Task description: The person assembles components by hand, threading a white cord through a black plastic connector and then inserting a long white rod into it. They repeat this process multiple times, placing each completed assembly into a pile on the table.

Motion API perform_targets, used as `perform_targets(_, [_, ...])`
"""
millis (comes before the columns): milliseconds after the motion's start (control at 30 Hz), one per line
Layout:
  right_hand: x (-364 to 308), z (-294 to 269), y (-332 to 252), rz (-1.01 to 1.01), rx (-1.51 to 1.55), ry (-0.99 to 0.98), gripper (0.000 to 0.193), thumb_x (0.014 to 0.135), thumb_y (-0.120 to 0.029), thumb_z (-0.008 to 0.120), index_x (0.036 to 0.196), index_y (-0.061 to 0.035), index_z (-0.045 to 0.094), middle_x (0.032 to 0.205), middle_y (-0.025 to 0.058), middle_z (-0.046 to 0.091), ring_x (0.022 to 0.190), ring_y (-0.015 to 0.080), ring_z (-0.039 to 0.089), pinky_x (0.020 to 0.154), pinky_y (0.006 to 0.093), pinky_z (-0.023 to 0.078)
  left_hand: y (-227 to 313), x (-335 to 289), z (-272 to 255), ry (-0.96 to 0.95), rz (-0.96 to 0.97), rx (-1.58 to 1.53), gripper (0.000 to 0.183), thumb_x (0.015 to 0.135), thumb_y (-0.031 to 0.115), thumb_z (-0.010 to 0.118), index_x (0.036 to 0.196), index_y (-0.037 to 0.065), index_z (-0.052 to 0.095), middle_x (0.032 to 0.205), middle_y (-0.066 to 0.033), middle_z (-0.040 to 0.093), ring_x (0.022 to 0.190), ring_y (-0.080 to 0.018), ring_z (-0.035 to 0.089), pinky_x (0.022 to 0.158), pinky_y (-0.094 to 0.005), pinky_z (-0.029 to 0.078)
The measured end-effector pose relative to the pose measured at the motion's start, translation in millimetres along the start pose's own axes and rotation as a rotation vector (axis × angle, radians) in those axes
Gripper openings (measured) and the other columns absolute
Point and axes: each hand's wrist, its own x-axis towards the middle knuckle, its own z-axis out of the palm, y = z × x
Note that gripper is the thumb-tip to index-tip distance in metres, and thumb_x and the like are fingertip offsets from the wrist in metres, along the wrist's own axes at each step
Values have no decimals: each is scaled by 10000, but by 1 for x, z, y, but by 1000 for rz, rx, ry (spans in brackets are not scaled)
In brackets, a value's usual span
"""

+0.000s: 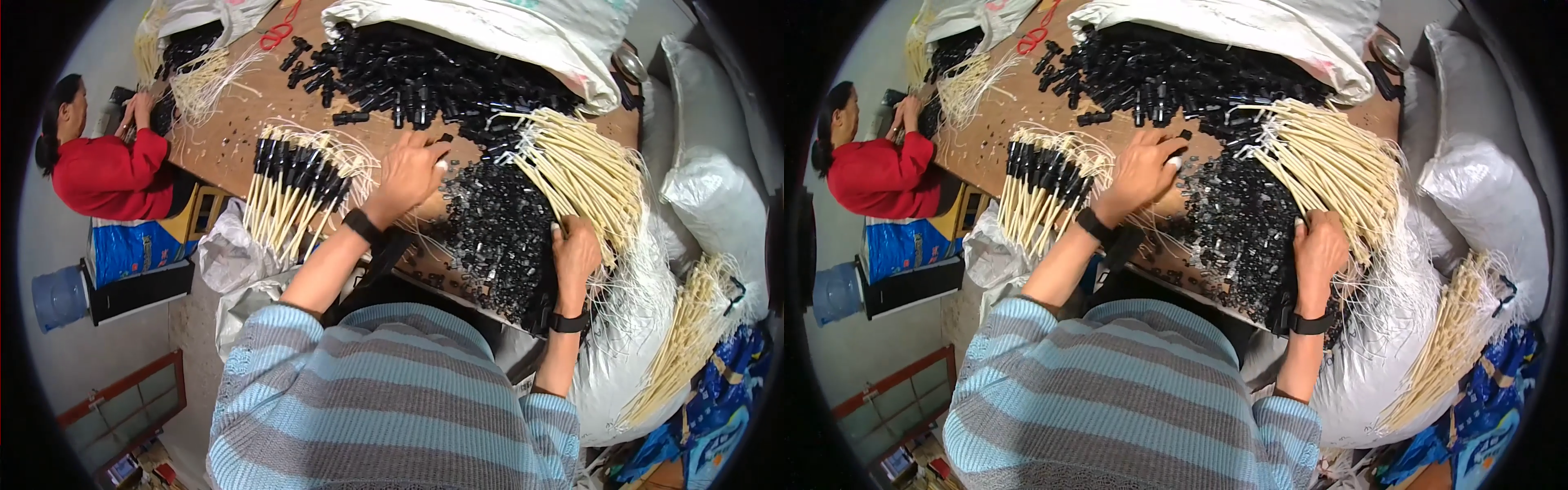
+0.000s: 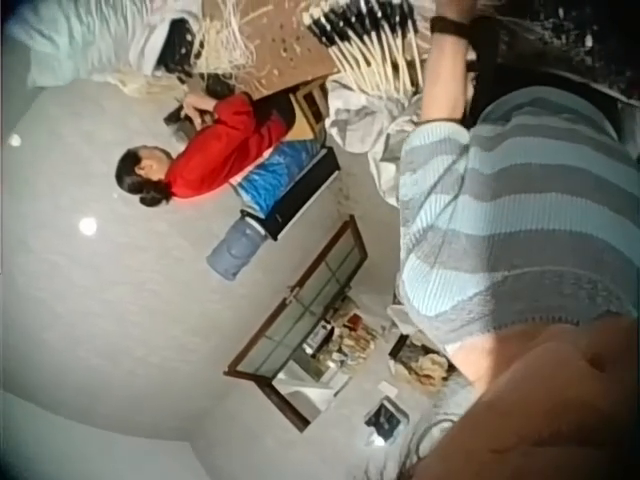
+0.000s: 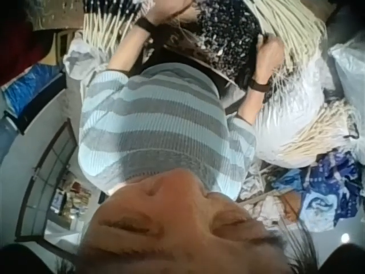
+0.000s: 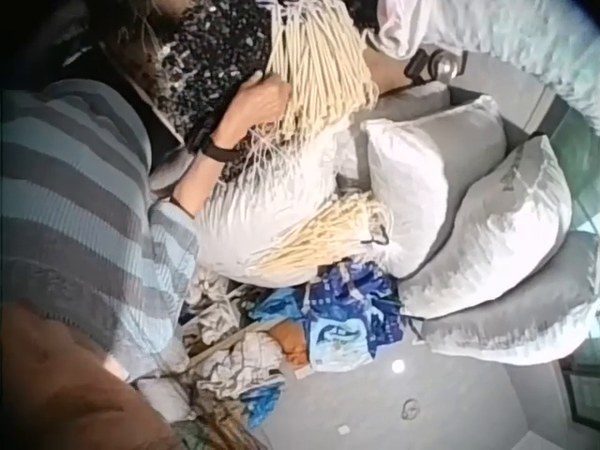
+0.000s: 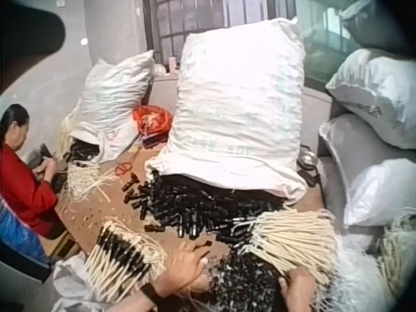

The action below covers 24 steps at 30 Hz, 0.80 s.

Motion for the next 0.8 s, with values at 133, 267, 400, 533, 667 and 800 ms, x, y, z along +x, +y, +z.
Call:
perform_targets(133, [-5, 8, 18, -12, 145, -33, 106, 810, -110, 697, 879, -51, 643, 742, 152, 595, 686, 328, 597, 622, 403, 452, -12, 3, 20, -238, -183, 65, 190, 730, 122, 656, 910, 60, 639, 853, -148, 632, 824, -350, 599, 718, -436, 469])
perform_targets(267, [-13, -4, -17, -177, 253, 24, 114, 872, -102, 640, 978, -59, 633, 715, 150, 588, 622, 306, 579, 584, 382, 452, 7, -7, 8, -143, -187, -140, 129, 718, 79, 645, 835, 47, 602, 780, -156, 650, 710, -355, 636, 648, -417, 498])
perform_targets(400, [-24, -1, -37, -160, 510, -131, 166, 873, -119, 653, 1029, -68, 676, 775, 125, 646, 565, 241, 580, 539, 308, 449, 10, -18, 2, -71, -189, -336, 156, 720, 21, 616, 875, 10, 622, 853, -154, 677, 741, -286, 672, 693, -369, 527])
perform_targets(533, [-28, -1, -45, -218, 527, -175, 171, 857, -118, 665, 1021, -73, 686, 775, 116, 640, 593, 246, 595, 539, 315, 447, 14, -20, -7, -238, -57, -403, 224, 716, -61, 557, 903, 24, 645, 846, -123, 653, 728, -268, 635, 676, -355, 517])
perform_targets(667, [-31, -1, -57, -385, 312, -260, 301, 816, -160, 708, 1109, -108, 662, 763, 97, 639, 611, 271, 605, 545, 365, 453, 25, -23, -1, -276, 278, -394, 339, 692, -146, 487, 906, 61, 648, 854, -88, 621, 851, -292, 581, 795, -383, 483])
perform_targets(800, [-30, -13, -51, -86, 135, -340, 554, 721, -148, 780, 1245, -126, 600, 787, 113, 671, 624, 276, 647, 567, 370, 488, 16, -26, 1, -146, 244, -383, 298, 718, -104, 549, 930, 84, 645, 828, -71, 609, 823, -280, 594, 822, -394, 474])
